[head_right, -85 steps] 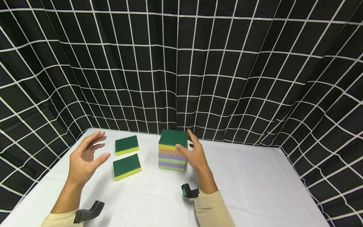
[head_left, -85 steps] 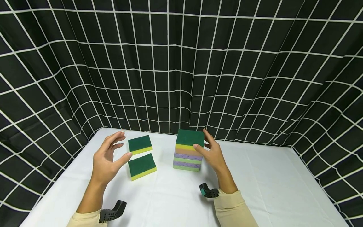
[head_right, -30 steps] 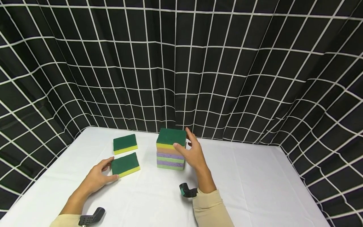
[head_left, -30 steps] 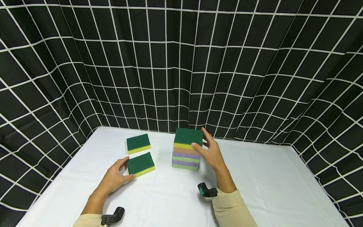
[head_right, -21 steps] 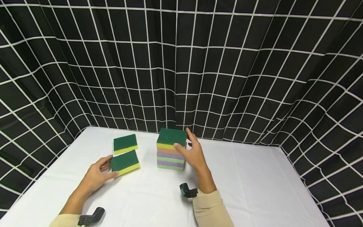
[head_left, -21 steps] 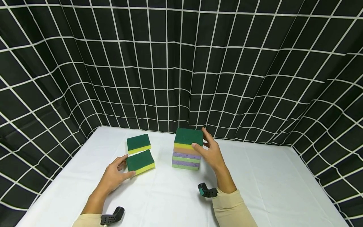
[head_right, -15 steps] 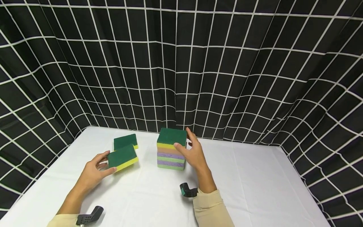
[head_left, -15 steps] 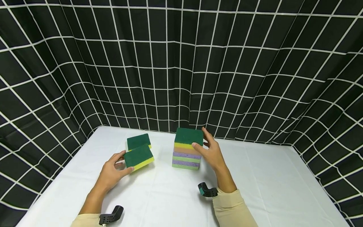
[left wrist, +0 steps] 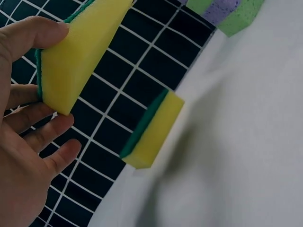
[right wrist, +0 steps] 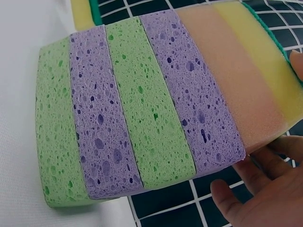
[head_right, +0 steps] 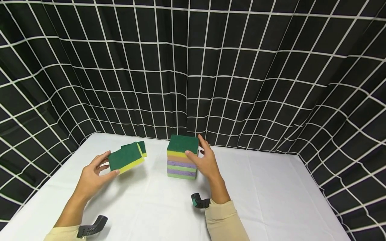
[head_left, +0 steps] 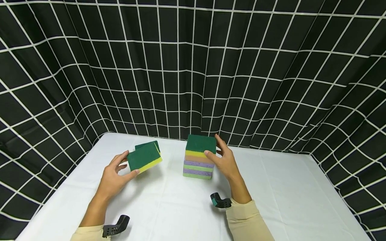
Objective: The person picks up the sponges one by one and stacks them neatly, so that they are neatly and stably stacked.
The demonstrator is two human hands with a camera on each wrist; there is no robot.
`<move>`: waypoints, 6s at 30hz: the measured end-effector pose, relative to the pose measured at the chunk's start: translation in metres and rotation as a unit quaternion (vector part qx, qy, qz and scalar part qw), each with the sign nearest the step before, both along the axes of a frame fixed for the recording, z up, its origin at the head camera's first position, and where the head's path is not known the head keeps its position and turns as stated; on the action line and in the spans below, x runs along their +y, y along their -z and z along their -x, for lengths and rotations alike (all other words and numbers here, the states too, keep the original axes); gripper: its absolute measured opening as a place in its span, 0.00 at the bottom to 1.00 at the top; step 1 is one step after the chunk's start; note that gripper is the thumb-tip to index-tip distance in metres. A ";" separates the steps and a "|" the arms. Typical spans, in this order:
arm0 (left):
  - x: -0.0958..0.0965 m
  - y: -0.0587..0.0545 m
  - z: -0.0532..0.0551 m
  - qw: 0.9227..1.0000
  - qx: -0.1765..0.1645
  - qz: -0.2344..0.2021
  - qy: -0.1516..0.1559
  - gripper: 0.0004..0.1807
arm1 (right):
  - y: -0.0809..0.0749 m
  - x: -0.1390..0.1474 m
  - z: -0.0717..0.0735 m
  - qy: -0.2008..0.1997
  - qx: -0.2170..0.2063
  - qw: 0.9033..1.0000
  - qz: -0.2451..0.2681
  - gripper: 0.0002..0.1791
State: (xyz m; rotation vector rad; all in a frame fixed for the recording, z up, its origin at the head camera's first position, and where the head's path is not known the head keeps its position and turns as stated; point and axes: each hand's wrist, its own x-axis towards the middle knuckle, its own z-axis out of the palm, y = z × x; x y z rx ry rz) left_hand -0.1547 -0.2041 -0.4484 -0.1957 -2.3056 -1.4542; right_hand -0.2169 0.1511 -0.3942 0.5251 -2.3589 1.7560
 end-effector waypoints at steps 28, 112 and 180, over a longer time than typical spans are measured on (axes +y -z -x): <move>0.021 -0.055 0.025 0.997 0.048 0.008 0.052 0.41 | 0.001 0.000 0.000 -0.005 0.005 1.000 0.007 0.42; 0.125 -0.075 0.097 0.973 0.032 0.048 0.222 0.39 | 0.024 0.008 0.018 -0.018 0.033 0.999 0.015 0.41; 0.140 -0.093 0.082 0.963 -0.013 0.006 0.269 0.34 | -0.013 0.004 -0.004 -0.007 0.045 0.999 0.029 0.46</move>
